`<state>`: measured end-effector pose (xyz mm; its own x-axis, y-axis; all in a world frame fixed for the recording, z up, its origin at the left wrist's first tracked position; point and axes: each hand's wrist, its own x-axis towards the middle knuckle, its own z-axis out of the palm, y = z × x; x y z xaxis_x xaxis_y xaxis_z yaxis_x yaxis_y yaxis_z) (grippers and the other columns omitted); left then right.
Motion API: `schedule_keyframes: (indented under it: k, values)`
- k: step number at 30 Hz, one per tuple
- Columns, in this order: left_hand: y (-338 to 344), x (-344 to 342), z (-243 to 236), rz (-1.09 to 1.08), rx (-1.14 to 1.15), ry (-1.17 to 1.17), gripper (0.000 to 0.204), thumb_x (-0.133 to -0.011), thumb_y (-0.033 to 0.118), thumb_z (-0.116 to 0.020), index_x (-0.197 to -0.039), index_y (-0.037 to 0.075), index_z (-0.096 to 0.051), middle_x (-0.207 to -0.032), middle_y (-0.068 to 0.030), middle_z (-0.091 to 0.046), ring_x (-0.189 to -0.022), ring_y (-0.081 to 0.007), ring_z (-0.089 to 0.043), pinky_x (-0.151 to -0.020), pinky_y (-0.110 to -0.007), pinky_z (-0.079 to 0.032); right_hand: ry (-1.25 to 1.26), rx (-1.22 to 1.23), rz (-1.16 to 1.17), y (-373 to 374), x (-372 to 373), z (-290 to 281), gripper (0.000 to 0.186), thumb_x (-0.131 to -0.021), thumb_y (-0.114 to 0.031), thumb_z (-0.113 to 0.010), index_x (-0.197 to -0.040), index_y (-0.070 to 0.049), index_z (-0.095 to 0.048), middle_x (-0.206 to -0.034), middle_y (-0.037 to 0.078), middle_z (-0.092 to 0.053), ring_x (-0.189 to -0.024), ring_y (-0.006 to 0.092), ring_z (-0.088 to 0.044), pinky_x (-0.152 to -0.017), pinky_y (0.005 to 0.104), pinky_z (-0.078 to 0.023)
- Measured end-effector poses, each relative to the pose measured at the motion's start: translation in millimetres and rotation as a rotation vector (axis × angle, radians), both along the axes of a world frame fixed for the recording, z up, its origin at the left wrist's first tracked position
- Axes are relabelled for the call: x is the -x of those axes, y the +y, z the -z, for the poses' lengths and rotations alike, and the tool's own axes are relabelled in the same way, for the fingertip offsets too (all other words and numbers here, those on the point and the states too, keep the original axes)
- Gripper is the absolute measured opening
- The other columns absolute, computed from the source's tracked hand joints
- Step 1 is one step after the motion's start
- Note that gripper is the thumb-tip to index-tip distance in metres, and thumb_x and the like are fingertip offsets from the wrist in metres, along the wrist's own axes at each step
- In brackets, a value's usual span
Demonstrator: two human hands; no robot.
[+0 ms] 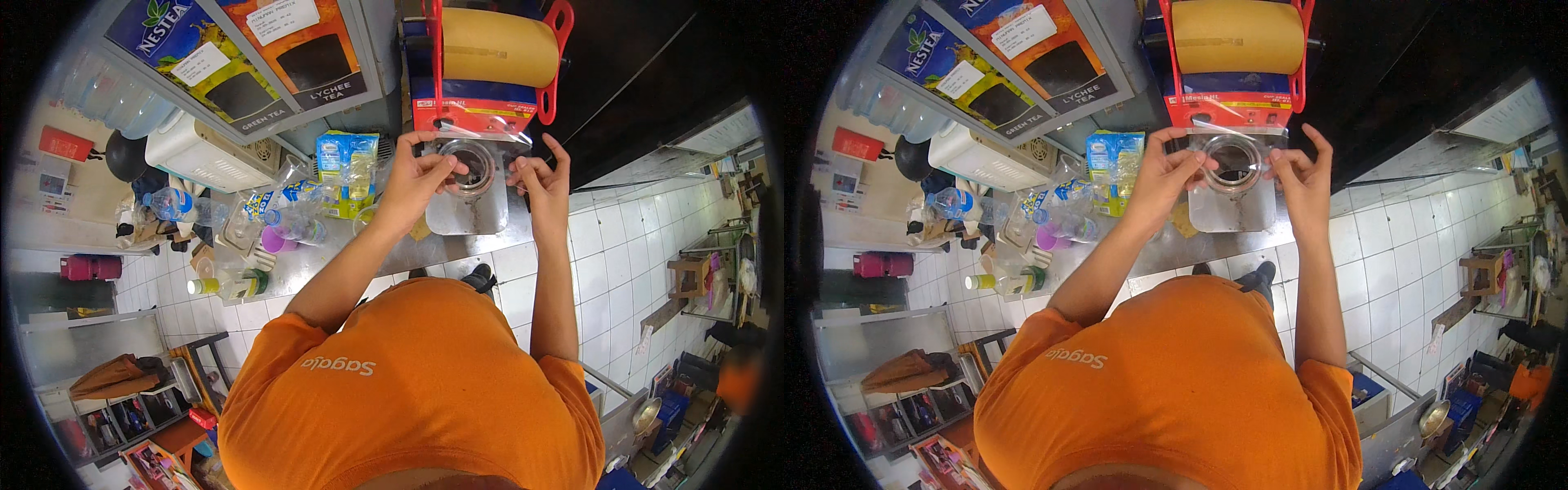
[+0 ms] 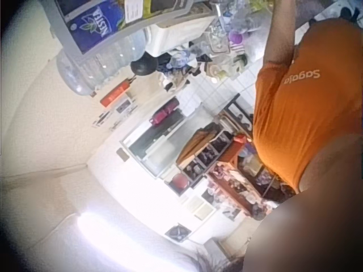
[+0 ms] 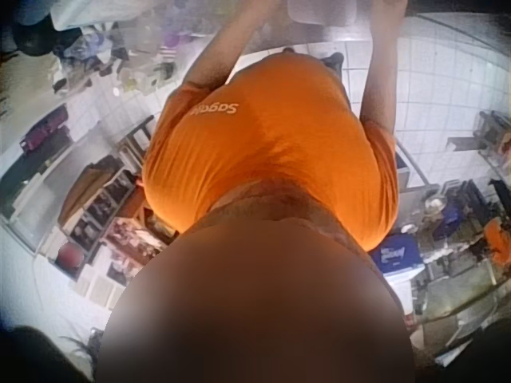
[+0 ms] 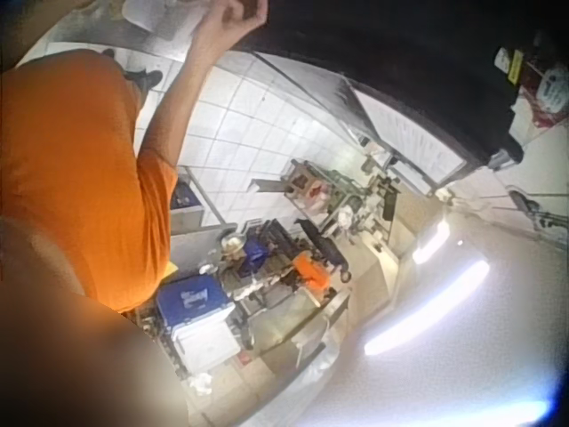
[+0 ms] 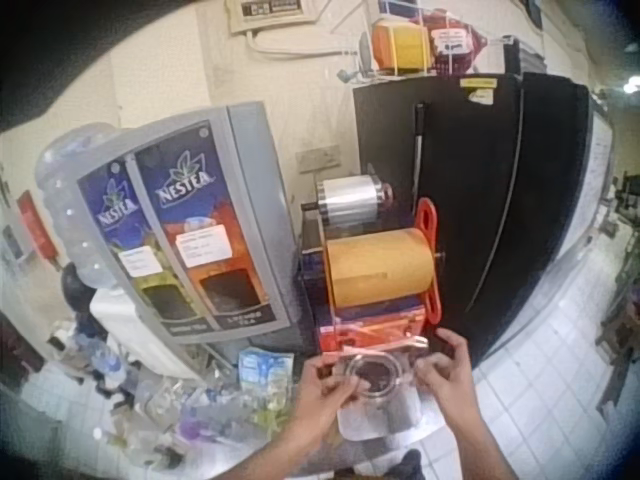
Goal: The person removes a used roll of clear plastic wrap from a dispenser, discards the plastic into a yellow bin, and installs a new roll of brown packing tape into the dispenser. The person then walks to a counter and handles a small plastic cup.
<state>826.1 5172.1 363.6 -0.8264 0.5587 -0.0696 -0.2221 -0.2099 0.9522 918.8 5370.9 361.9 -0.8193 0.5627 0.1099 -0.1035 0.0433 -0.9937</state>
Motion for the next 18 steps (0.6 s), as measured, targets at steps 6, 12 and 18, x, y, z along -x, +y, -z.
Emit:
schedule_keyframes:
  k: [6,12,18]
  values:
    - [-8.3,-10.9,1.3,-0.115,0.07,0.482,0.049,-0.094,0.003,-0.064,-0.134,0.004,-0.035,-0.105,-0.0161,-0.068,-0.087,-0.0168,-0.064,-0.074,-0.027,-0.049,0.113,0.172,-0.044,0.6,-6.4,-3.2,0.041,-0.096,-0.013,-0.067,-0.132,-0.003,-0.05,-0.094,0.009,-0.071,-0.077,0.0125,-0.067,-0.065,0.0216,-0.047]
    - [-27.8,9.5,-85.6,-0.29,0.22,1.462,0.039,-0.085,-0.006,-0.065,-0.122,0.003,-0.053,-0.109,-0.0153,-0.063,-0.091,-0.0243,-0.064,-0.074,-0.033,-0.049,0.182,0.624,-0.176,-12.3,13.5,8.0,0.047,-0.102,-0.028,-0.054,-0.141,-0.002,-0.048,-0.13,0.013,-0.062,-0.112,0.0258,-0.065,-0.087,0.0324,-0.054]
    - [18.0,57.6,-206.8,-0.111,0.345,1.825,0.025,-0.093,0.008,-0.053,-0.115,0.002,-0.06,-0.096,-0.0161,-0.062,-0.093,-0.0314,-0.063,-0.083,-0.042,-0.048,0.587,1.082,-0.539,-29.3,34.7,-12.8,0.067,-0.092,-0.022,-0.046,-0.152,0.001,-0.03,-0.161,0.012,-0.032,-0.145,0.0359,-0.036,-0.116,0.0494,-0.036]
